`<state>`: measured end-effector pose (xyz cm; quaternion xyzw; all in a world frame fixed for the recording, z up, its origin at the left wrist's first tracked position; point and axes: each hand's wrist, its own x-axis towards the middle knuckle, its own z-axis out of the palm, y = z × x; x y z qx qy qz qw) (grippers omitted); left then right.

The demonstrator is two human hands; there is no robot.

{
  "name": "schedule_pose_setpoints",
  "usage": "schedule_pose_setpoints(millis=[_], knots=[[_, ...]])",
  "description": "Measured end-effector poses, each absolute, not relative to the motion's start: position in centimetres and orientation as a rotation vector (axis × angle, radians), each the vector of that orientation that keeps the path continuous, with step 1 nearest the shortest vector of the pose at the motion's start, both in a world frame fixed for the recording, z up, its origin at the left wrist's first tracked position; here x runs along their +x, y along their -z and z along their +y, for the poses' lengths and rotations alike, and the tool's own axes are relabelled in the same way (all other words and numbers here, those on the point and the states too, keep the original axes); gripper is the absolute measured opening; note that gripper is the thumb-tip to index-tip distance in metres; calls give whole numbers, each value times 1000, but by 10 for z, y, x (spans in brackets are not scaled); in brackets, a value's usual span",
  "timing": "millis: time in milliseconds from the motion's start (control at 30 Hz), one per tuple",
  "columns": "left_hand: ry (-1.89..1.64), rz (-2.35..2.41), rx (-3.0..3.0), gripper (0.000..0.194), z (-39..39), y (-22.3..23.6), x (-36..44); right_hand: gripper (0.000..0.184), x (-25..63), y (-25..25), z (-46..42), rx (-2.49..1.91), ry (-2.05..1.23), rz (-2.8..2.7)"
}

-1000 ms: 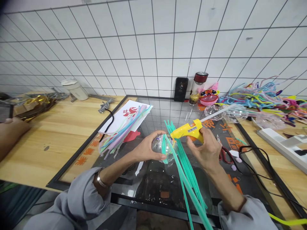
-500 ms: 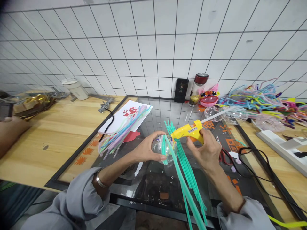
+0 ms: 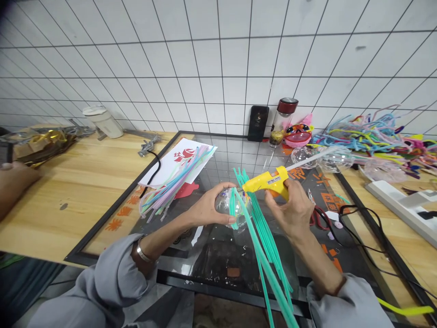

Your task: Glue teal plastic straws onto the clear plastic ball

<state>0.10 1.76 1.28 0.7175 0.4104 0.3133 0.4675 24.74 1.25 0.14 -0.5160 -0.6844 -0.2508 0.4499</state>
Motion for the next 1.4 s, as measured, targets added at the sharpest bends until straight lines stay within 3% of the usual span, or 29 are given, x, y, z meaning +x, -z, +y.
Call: schedule_pose_setpoints(millis=[1400], knots=[[-769,1007,1763,82,17,-10,1,22,249,-1,12,-1275,585,-1709]])
